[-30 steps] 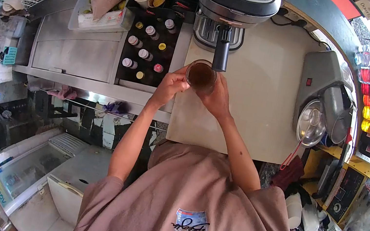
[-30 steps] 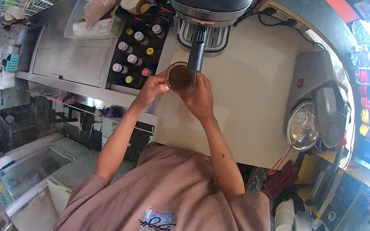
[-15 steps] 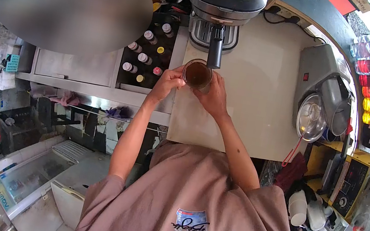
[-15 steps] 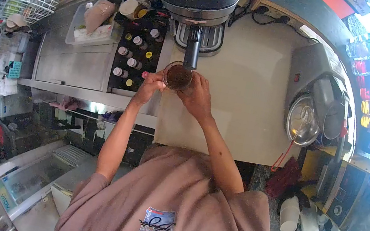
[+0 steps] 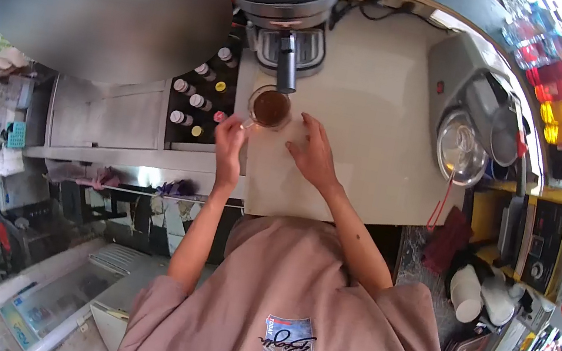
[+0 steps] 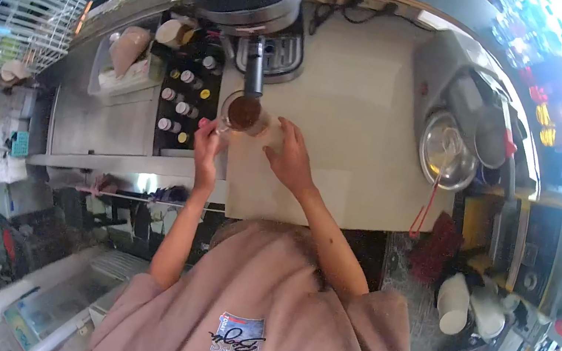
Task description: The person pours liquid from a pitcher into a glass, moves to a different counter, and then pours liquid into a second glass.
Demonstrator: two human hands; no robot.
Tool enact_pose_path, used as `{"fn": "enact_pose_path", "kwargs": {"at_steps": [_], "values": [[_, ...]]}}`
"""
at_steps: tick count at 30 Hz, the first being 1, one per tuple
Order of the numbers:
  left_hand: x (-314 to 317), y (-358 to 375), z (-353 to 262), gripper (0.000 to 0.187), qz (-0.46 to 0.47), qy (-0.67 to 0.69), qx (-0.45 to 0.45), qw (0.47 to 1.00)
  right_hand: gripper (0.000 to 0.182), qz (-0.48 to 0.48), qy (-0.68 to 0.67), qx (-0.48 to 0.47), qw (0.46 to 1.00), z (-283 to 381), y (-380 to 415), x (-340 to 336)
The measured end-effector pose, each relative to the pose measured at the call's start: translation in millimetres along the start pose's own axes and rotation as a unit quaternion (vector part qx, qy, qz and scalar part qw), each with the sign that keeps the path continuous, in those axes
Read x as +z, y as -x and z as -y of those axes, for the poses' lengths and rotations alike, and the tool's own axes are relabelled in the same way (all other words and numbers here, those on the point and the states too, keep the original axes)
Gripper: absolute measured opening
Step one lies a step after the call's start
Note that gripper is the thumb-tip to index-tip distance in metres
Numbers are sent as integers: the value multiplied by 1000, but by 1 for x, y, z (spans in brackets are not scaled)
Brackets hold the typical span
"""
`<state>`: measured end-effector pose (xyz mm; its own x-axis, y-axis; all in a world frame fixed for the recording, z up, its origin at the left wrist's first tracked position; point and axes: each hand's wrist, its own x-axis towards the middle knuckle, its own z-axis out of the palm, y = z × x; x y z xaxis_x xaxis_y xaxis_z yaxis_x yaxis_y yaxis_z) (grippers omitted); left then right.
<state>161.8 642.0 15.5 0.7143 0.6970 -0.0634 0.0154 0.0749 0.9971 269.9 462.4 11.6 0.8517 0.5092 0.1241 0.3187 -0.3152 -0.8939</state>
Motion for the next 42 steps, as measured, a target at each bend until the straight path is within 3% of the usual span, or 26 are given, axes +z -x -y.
{"fn": "enact_pose_path", "kwargs": {"at_steps": [1,4,6,10,12,14,16,19,22,25,28,29,32,33,34,36,37,38,40,41,42], "values": [[-6,17,14,28,-63,-51,-34,996,63,0,-19,35,999,0,18,-14],[4,51,9,19,-64,-126,56,988,54,-13,-12,37,999,-10,57,-38],[8,70,2,12,66,-238,54,968,48,-35,-37,86,995,-8,85,-54],[65,88,-13,10,244,-210,131,938,28,-95,-110,162,976,-18,139,-82],[98,95,-11,8,380,-194,162,890,23,-142,-110,200,963,-20,168,-96],[129,105,-11,6,448,-187,158,860,18,-190,-111,236,946,-20,200,-110],[156,120,-14,7,547,-187,178,797,16,-298,-93,247,917,-16,234,-122],[193,149,-21,7,625,-210,161,734,16,-400,-65,305,862,-20,289,-141],[222,183,-14,8,670,-191,221,682,14,-519,-16,271,810,-19,347,-163],[242,225,-14,9,710,-197,197,646,11,-594,63,276,753,-27,406,-188],[260,274,-7,11,745,-179,140,627,10,-630,107,329,696,-38,456,-227],[267,288,-5,13,767,-208,145,590,10,-635,107,331,690,-43,469,-240],[292,340,-9,15,785,-203,114,574,14,-664,99,312,672,-62,493,-287],[300,352,-4,30,799,-208,94,556,23,-641,95,325,689,-63,495,-304],[310,369,-2,30,804,-208,95,549,32,-617,90,339,705,-66,496,-319],[327,401,0,47,767,-180,7,615,56,-596,90,264,753,-76,493,-341],[337,411,5,58,773,-181,-18,607,56,-600,89,266,749,-81,492,-349],[347,421,14,58,776,-181,-15,604,64,-574,101,251,773,-86,490,-358],[366,442,15,63,732,-96,29,674,73,-548,114,234,795,-86,485,-370],[371,448,15,51,724,-117,20,680,75,-521,77,240,815,-84,483,-376],[378,451,22,51,723,-118,22,680,78,-493,39,244,834,-81,480,-381]]}}
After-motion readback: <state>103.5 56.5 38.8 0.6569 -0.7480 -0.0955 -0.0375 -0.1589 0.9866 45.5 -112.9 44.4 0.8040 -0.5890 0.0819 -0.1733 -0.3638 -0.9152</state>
